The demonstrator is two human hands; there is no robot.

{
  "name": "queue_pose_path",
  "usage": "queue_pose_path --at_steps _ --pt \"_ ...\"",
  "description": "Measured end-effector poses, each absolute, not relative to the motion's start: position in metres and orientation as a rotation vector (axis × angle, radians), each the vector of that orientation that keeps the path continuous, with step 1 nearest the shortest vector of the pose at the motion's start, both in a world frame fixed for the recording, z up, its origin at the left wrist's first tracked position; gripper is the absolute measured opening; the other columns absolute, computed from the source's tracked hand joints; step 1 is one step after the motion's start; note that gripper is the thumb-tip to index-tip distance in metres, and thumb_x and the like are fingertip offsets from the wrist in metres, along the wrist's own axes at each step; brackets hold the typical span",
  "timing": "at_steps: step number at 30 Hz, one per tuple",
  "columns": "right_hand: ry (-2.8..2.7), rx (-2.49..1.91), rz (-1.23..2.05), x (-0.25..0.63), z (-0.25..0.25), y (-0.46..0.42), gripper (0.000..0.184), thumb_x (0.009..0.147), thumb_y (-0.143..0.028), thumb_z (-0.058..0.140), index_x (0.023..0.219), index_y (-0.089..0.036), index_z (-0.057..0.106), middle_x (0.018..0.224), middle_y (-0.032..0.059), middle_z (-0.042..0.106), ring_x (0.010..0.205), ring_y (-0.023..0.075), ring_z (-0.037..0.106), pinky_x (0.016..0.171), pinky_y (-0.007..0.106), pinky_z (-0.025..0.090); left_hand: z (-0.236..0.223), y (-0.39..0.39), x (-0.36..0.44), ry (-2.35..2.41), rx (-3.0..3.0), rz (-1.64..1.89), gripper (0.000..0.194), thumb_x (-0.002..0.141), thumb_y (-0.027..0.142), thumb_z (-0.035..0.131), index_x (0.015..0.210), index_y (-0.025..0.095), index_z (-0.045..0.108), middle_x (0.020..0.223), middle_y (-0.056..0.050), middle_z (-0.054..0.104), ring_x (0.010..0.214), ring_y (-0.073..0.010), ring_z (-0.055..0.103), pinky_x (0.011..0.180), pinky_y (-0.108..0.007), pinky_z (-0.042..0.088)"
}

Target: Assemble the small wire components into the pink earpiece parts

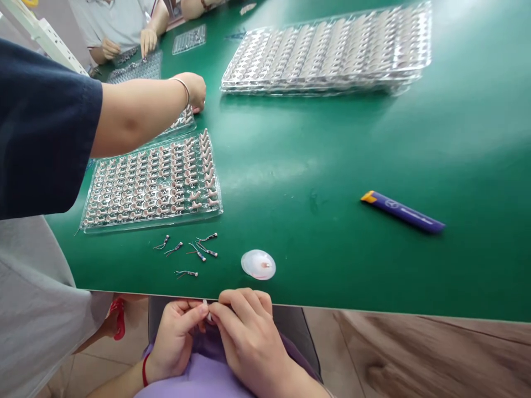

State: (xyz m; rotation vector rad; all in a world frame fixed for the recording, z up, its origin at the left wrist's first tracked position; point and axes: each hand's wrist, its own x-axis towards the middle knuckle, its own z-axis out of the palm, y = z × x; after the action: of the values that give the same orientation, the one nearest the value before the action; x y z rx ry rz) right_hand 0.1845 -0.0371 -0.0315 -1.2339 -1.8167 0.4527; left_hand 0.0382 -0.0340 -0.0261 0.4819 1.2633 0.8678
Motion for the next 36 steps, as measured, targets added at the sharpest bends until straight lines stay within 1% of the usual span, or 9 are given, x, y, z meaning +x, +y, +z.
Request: queue_pose_path --at_steps 5,8,11,16,20,23,27,31,36 --pt "-1.816 -1.161 0.475 0.188 -0.028 -0.036 0.019 0.092 -0.008 0.051 0.089 -0.019 0.067 0.078 0.0027 0.062 0.072 0.0152 0.054 0.069 0.032 0.035 -0.022 -0.034 0.029 1.234 0.507 0.791 0.027 0.067 0.038 0.083 0.069 0.012 0.075 0.064 -0.004 0.069 0.059 -0.0125 0.059 0.052 -0.021 0.044" --pt "-1.795 -1.052 0.52 0.192 -0.023 -0.034 0.023 0.088 -0.002 0.052 0.093 -0.019 0.067 0.078 0.0028 0.061 0.072 0.0151 0.055 0.068 0.031 0.04 -0.008 -0.032 0.02 1.209 0.643 0.684 0.027 0.07 0.04 0.081 0.079 0.014 0.078 0.071 -0.007 0.073 0.062 -0.0144 0.064 0.057 -0.023 0.05" --pt "-1.74 -0.99 0.524 0.196 -0.016 -0.033 0.031 0.085 0.002 0.052 0.102 -0.019 0.067 0.079 0.0031 0.062 0.072 0.0152 0.057 0.065 0.031 0.046 0.012 -0.024 0.016 1.232 0.88 0.678 0.023 0.071 0.037 0.081 0.08 0.016 0.079 0.076 -0.008 0.077 0.063 -0.0158 0.067 0.062 -0.025 0.054" --pt "-1.599 -0.968 0.436 0.208 -0.012 -0.034 0.048 0.079 0.007 0.054 0.115 -0.023 0.064 0.082 0.0034 0.062 0.069 0.0152 0.058 0.059 0.03 0.049 0.031 0.026 0.016 1.227 1.729 1.006 0.006 0.077 0.025 0.077 0.079 0.019 0.076 0.076 -0.005 0.077 0.069 -0.0173 0.07 0.066 -0.026 0.056" --pt "-1.554 -0.921 0.318 0.218 -0.021 -0.035 0.047 0.076 0.011 0.055 0.111 -0.019 0.065 0.083 0.0038 0.059 0.069 0.0147 0.056 0.057 0.03 0.048 0.026 0.097 0.015 1.181 2.459 1.2 0.006 0.085 0.024 0.069 0.081 0.02 0.073 0.076 -0.003 0.075 0.073 -0.0156 0.069 0.07 -0.027 0.057" --pt "-1.552 -0.922 0.294 0.223 -0.032 -0.035 0.044 0.075 0.012 0.056 0.108 -0.016 0.065 0.084 0.0044 0.059 0.07 0.0146 0.056 0.057 0.03 0.048 0.019 0.145 0.015 1.176 2.62 1.134 0.012 0.089 0.017 0.062 0.085 0.02 0.073 0.081 -0.004 0.076 0.085 -0.0188 0.071 0.079 -0.032 0.057" --pt "-1.534 -0.984 0.272 0.228 -0.046 -0.035 0.038 0.077 0.008 0.058 0.105 -0.017 0.066 0.082 0.0042 0.061 0.07 0.0154 0.058 0.059 0.03 0.05 0.011 0.18 0.015 1.172 2.773 0.934 0.017 0.088 0.011 0.058 0.087 0.019 0.073 0.083 -0.006 0.077 0.093 -0.0217 0.071 0.078 -0.033 0.058" --pt "-1.528 -0.967 0.264 0.23 -0.051 -0.034 0.037 0.077 0.008 0.058 0.105 -0.015 0.066 0.082 0.0045 0.061 0.071 0.0153 0.059 0.06 0.029 0.051 0.009 0.189 0.013 1.15 2.868 0.707 0.02 0.086 0.008 0.056 0.083 0.019 0.073 0.081 -0.006 0.076 0.098 -0.0231 0.07 0.076 -0.033 0.058" --pt "-1.521 -0.961 0.286 0.231 -0.052 -0.033 0.036 0.077 0.007 0.058 0.104 -0.015 0.066 0.081 0.0042 0.062 0.071 0.0147 0.059 0.059 0.028 0.051 0.016 0.186 0.01 1.188 2.877 0.516 0.021 0.087 0.009 0.054 0.09 0.02 0.072 0.089 -0.006 0.076 0.101 -0.0224 0.068 0.075 -0.031 0.056"
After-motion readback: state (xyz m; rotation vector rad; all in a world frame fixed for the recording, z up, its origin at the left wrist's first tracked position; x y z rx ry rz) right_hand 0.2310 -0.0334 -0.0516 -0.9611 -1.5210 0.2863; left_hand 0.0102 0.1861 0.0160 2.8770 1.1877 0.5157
